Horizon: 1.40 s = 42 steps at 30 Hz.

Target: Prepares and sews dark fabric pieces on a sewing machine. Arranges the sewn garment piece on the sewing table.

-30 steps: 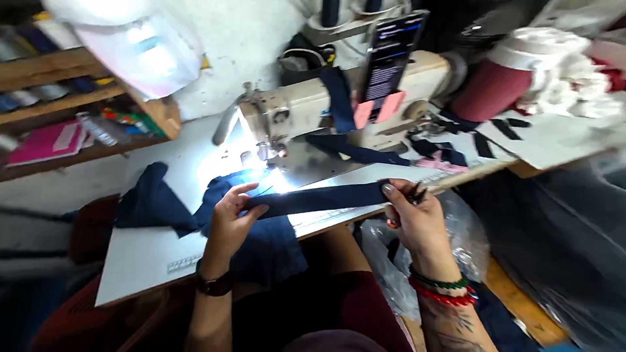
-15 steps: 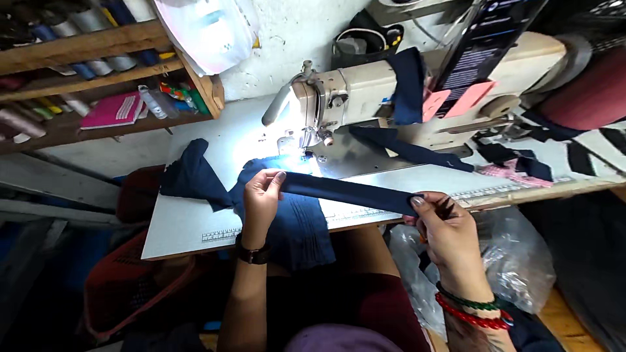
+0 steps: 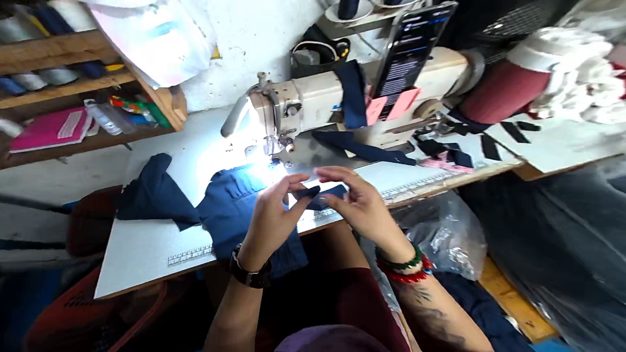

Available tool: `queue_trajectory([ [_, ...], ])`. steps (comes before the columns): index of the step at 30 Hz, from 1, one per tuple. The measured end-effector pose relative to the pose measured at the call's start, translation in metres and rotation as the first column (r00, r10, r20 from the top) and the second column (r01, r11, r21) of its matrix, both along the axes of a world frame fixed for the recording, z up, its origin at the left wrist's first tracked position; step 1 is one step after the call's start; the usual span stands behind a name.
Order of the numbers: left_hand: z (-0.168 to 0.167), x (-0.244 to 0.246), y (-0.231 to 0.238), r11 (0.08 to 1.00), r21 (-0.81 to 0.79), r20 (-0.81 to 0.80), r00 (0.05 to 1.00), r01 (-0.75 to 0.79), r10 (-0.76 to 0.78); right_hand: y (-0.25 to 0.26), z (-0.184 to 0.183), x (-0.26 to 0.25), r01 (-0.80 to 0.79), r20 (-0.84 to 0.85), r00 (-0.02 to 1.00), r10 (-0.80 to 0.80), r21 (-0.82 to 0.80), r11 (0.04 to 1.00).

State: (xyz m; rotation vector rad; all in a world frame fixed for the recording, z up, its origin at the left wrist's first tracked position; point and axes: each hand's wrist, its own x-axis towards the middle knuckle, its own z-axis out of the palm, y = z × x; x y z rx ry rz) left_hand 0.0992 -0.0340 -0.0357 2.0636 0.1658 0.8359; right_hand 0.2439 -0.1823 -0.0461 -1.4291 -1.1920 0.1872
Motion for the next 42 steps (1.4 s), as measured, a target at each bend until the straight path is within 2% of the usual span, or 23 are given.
queue_trajectory([
  [6,0.001,0.005,-0.009,0.997,0.011,0.111,0.991,-0.074,0.073,0.008,0.01,-0.004,-0.045,-0.05,0.998,0.047,0.054,0.998],
  [10,0.0,0.006,-0.011,0.997,-0.079,0.156,0.988,0.007,0.006,0.004,0.009,-0.008,-0.005,-0.104,0.994,0.017,0.117,0.993],
  [14,-0.003,0.009,-0.012,0.996,-0.086,0.202,0.979,-0.007,0.024,0.002,0.012,-0.01,-0.004,-0.138,0.99,0.022,0.133,0.991],
  [19,0.0,0.007,-0.014,0.99,-0.14,0.192,0.981,0.011,0.016,-0.002,0.016,-0.008,-0.019,-0.174,0.985,0.022,0.022,1.0],
  [25,0.002,0.003,-0.012,0.987,-0.16,0.198,0.98,0.019,0.013,-0.002,0.018,-0.01,-0.065,-0.195,0.978,0.072,0.041,0.997],
  [33,0.0,0.001,-0.013,0.995,-0.033,0.189,0.977,-0.095,0.1,0.001,0.021,-0.013,-0.061,-0.198,0.978,0.064,0.022,0.998],
  [37,0.002,-0.001,-0.013,0.994,-0.095,0.186,0.981,-0.043,0.061,0.005,0.02,-0.012,-0.013,-0.196,0.98,0.018,0.029,1.0],
  [42,0.01,-0.007,-0.009,0.996,-0.082,0.054,0.998,0.018,-0.013,0.01,0.016,-0.014,0.021,-0.077,0.997,-0.017,0.043,0.999],
])
